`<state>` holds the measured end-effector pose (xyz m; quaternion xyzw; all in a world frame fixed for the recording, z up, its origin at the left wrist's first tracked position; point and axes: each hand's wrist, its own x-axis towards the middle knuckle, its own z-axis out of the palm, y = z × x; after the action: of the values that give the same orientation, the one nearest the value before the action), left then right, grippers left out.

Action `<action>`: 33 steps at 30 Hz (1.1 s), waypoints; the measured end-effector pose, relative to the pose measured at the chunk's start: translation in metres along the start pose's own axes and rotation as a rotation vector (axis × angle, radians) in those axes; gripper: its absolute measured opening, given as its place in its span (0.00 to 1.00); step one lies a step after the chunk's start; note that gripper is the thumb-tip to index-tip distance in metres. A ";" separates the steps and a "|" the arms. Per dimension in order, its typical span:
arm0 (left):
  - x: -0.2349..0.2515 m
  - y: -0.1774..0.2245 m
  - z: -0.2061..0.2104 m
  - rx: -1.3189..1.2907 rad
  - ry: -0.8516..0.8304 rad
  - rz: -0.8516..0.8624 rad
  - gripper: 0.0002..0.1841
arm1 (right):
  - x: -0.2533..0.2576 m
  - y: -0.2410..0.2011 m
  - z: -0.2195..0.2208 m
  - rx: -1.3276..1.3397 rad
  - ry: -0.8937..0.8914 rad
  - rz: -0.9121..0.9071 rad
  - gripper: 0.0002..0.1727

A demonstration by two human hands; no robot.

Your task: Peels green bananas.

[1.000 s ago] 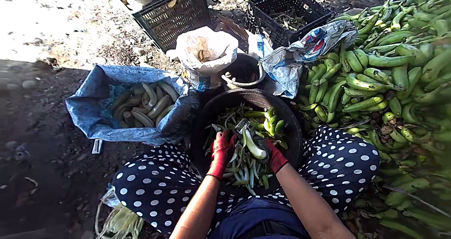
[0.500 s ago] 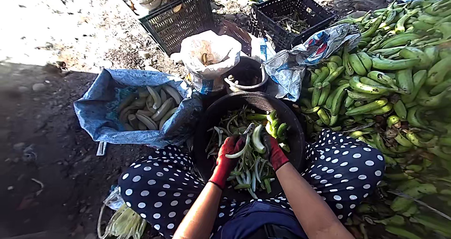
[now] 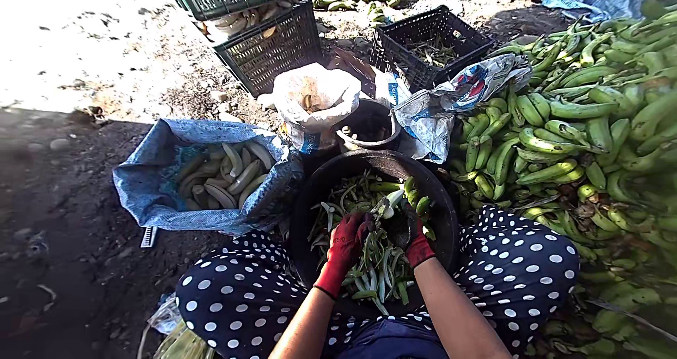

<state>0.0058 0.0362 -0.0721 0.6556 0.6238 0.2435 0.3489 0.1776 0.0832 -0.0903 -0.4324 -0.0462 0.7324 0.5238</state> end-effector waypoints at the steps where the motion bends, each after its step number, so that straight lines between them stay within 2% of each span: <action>1: -0.002 0.000 0.002 0.058 0.029 0.043 0.29 | -0.001 -0.006 0.004 -0.012 0.000 -0.013 0.33; 4: -0.007 0.012 0.002 0.225 0.039 0.086 0.25 | 0.002 -0.012 0.005 -0.289 0.071 -0.149 0.28; 9: -0.013 0.024 0.012 0.298 0.133 0.039 0.24 | -0.005 -0.012 0.019 -0.822 0.392 -0.317 0.23; 11: -0.015 0.028 0.015 0.294 0.141 -0.022 0.23 | -0.005 -0.012 0.026 -0.852 0.476 -0.324 0.24; 13: -0.014 0.031 0.014 0.281 0.097 -0.103 0.24 | -0.004 -0.011 0.029 -0.842 0.486 -0.320 0.24; 16: -0.003 0.029 0.004 0.247 -0.014 -0.223 0.24 | -0.011 -0.011 0.024 -0.978 0.267 -0.264 0.24; 21: 0.018 0.006 -0.017 0.182 -0.226 -0.269 0.25 | -0.021 -0.019 0.001 -1.215 -0.315 0.001 0.21; 23: 0.020 0.003 -0.015 0.196 -0.258 -0.289 0.25 | -0.025 -0.029 0.000 -1.347 -0.444 0.071 0.22; 26: 0.026 -0.003 -0.005 0.211 -0.200 -0.386 0.24 | -0.025 -0.031 -0.002 -1.413 -0.561 0.106 0.22; 28: 0.024 -0.004 -0.004 0.189 -0.175 -0.358 0.25 | -0.019 -0.022 -0.010 -1.361 -0.390 0.063 0.24; 30: 0.019 0.005 -0.004 0.161 -0.176 -0.245 0.26 | -0.002 -0.013 -0.020 -1.259 -0.161 -0.018 0.27; 31: 0.013 0.007 -0.001 0.160 -0.172 -0.180 0.26 | 0.005 -0.008 -0.025 -1.161 -0.077 -0.035 0.26; 33: 0.002 0.010 0.009 0.151 -0.122 -0.044 0.26 | 0.012 -0.003 -0.024 -0.736 0.054 -0.005 0.26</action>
<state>0.0195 0.0369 -0.0703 0.6797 0.6322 0.1478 0.3413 0.1950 0.0853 -0.1103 -0.6109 -0.2940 0.6538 0.3362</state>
